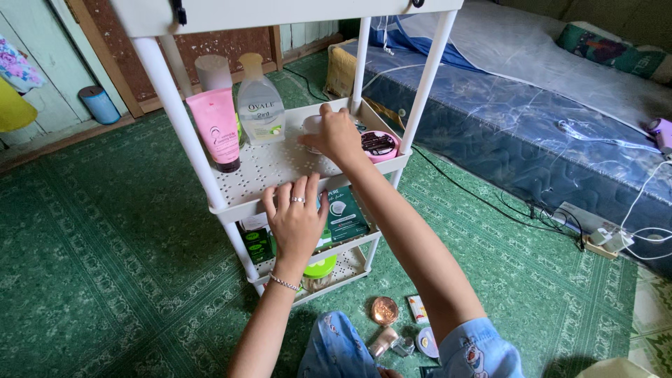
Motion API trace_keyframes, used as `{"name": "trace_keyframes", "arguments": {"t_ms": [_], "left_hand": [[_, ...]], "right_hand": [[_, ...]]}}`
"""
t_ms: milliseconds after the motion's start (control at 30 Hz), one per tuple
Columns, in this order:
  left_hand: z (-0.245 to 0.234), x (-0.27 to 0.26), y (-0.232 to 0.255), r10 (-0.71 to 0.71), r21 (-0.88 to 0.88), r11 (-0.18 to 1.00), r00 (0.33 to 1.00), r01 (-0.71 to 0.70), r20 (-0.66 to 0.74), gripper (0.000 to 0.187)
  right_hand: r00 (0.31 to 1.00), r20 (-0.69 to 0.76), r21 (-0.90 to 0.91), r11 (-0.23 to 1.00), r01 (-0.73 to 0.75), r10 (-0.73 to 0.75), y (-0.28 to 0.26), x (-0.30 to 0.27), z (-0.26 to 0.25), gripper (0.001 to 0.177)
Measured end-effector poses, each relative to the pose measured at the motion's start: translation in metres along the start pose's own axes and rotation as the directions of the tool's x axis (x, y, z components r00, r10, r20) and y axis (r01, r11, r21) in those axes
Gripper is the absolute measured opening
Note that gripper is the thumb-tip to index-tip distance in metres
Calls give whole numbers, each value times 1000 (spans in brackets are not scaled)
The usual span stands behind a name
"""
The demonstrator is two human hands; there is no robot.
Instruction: The person organizes beauty products by placing various bottles, tubes, and containers onto the middle shelf of a rolling plastic cart.
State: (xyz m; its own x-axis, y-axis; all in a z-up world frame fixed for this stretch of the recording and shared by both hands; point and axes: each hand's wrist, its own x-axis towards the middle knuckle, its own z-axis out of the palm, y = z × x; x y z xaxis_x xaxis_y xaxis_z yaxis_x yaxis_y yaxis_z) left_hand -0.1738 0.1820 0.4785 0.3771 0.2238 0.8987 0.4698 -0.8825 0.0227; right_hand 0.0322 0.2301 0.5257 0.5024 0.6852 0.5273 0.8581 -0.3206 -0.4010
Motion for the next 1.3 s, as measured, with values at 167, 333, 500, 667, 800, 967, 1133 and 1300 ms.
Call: {"name": "trace_keyframes", "arguments": {"t_ms": [167, 333, 500, 667, 800, 967, 1133, 1300], "left_hand": [[1, -1, 0, -4, 20, 1000, 1000, 4, 6, 32], [4, -3, -1, -4, 2, 1000, 1000, 4, 7, 32], [6, -4, -1, -3, 24, 1000, 1000, 3, -30, 32], [7, -5, -2, 0, 29, 1000, 1000, 0, -20, 33], [7, -5, -2, 6, 20, 1000, 1000, -5, -13, 34], [5, -3, -2, 11, 14, 1000, 1000, -11, -23, 35], [-3, 5, 5, -18, 4, 1000, 998, 17, 58, 33], [-9, 12, 15, -85, 3, 996, 992, 85, 92, 36]], "right_hand": [[984, -109, 46, 989, 144, -138, 16, 17, 12, 67], [969, -130, 139, 963, 230, -212, 37, 30, 28, 35], [985, -126, 186, 972, 143, -121, 33, 38, 36, 16], [988, -115, 203, 971, 124, -102, 27, 43, 42, 21], [980, -139, 193, 967, 166, -140, 29, 47, 50, 18], [959, -200, 190, 952, 241, -203, 37, 46, 38, 13], [946, -251, 245, 933, 265, -203, 26, 11, -25, 17], [956, -81, 328, 898, 294, -283, 17, -45, -111, 23]]}}
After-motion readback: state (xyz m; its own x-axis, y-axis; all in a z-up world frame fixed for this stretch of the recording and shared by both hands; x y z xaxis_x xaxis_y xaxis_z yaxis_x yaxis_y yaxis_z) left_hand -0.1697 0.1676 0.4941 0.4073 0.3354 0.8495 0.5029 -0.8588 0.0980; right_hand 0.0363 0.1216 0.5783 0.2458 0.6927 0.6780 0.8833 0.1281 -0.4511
